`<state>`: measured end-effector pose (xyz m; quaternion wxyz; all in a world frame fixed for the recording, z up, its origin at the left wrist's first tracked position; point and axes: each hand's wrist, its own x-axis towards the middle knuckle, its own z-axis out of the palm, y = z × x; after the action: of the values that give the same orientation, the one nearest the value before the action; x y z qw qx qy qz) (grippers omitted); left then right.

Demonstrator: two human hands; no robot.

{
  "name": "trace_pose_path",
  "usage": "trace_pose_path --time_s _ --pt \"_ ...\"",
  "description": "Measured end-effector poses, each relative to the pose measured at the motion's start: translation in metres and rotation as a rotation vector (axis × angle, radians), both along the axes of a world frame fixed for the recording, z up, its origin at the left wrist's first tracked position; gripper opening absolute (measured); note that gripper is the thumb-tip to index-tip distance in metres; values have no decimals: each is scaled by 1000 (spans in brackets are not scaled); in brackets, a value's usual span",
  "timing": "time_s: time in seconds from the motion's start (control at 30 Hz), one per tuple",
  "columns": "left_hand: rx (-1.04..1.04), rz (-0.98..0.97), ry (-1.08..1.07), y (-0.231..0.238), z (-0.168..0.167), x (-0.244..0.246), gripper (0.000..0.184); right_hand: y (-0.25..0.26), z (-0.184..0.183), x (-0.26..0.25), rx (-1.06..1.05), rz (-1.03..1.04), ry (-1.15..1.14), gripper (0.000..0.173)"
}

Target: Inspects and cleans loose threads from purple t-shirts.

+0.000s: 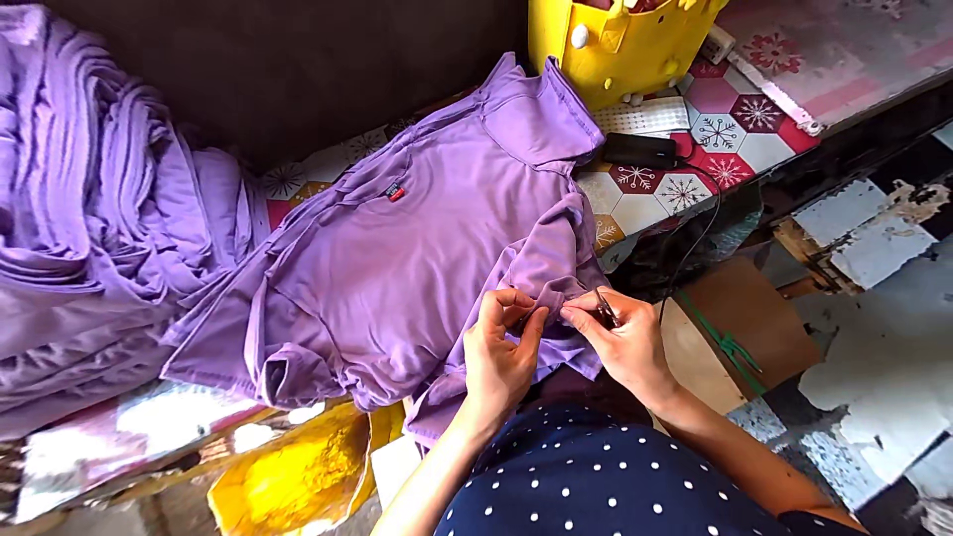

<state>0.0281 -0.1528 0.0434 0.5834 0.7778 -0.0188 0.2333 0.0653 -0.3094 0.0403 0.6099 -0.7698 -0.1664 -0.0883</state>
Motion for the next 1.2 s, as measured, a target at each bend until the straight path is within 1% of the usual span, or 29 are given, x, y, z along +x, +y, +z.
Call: trace_pose_path --time_s 0.07,0.1,0.17,0.23,0.33,0.47,0.53,0.6,0.63,0.7,0.73,0.83,1.0,1.2 --pt "-7 -12 14 0 0 -1 18 0 1 0 -7 -11 -107 11" --pt "-17 -24 27 1 1 -1 18 0 1 0 -45 0 -141 13" --pt "-26 -50 73 1 1 -1 16 -2 0 2 -160 44 -158 19" --pt "-53 -97 161 5 4 0 17 -8 -1 9 -175 120 -120 25" --pt "-95 -155 274 12 9 3 16 -17 -4 21 -94 228 -121 20" --pt "-53 -181 315 12 12 5 17 -17 -10 25 -109 296 -230 12" --pt "-22 -182 340 11 11 7 18 -16 -12 26 -118 344 -236 13" --pt "-25 -188 367 12 10 10 16 -22 -10 31 -180 359 -226 23" --pt "-26 -193 386 13 11 10 15 -27 -7 35 -260 352 -247 33" --pt "-30 -199 416 15 14 12 14 -38 -2 43 -463 353 -318 60" --pt "-28 -199 424 16 16 12 14 -41 -1 47 -536 370 -357 65" --pt "-1 -208 421 17 19 13 14 -45 -3 53 -652 428 -431 64" --pt "41 -220 376 14 17 13 15 -44 -6 57 -668 413 -533 61" --pt "39 -215 382 13 15 14 15 -44 -5 54 -701 351 -597 60"
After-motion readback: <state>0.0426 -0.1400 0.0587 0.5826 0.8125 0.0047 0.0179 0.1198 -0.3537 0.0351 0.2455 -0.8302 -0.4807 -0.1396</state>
